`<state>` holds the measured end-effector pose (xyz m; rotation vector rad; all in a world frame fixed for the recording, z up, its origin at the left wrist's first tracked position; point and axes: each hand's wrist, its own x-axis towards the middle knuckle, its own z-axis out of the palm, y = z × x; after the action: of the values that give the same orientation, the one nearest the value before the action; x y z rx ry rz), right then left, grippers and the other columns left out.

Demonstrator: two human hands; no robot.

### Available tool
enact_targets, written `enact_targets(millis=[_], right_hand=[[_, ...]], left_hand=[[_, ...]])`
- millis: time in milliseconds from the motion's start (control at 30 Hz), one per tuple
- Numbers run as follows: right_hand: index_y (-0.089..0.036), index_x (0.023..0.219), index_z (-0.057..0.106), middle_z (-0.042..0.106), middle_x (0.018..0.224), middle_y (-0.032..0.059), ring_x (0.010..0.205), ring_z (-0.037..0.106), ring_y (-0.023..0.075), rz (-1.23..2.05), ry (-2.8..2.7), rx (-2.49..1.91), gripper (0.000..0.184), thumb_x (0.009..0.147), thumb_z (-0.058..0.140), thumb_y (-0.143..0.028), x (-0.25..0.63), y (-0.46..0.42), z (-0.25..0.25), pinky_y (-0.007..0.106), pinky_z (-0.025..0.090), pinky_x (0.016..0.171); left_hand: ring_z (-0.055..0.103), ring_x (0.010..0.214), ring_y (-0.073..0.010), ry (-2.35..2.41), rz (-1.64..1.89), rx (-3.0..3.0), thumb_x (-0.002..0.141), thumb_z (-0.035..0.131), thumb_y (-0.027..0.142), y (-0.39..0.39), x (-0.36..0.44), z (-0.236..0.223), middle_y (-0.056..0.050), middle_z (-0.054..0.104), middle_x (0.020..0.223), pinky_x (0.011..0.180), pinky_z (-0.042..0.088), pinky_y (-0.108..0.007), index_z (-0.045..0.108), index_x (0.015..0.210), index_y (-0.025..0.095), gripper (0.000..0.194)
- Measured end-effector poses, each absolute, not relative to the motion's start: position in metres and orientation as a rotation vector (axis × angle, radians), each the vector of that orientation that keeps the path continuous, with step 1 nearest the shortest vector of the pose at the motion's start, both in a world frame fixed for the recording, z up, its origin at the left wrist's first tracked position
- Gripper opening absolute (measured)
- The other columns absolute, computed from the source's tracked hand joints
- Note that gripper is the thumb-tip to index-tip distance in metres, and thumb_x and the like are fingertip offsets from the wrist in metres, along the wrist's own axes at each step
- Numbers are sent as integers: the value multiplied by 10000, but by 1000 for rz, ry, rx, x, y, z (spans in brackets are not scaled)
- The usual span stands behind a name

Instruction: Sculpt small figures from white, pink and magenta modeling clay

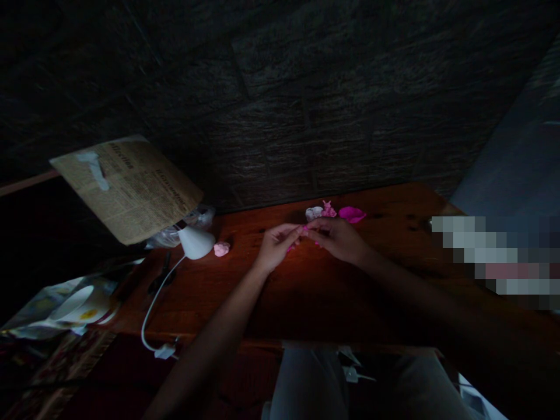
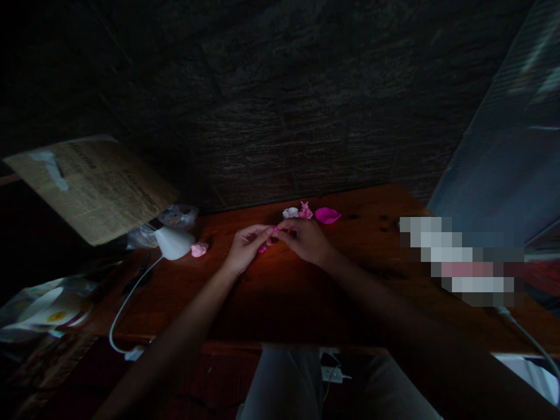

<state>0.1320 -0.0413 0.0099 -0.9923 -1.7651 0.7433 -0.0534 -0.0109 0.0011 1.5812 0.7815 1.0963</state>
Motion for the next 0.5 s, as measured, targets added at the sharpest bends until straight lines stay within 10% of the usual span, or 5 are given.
enact_targets(millis=[500], right_hand=[[-173, 730, 754, 571, 596, -17, 592, 475, 94, 1497, -1165, -1094, 274, 594, 849, -391, 131, -43, 19, 242, 379, 561]], left_hand=[[617, 704, -108, 669, 1191, 1814, 733, 832, 385, -10, -49, -5, -41, 735, 828, 672, 500, -236, 775, 987, 174, 335]])
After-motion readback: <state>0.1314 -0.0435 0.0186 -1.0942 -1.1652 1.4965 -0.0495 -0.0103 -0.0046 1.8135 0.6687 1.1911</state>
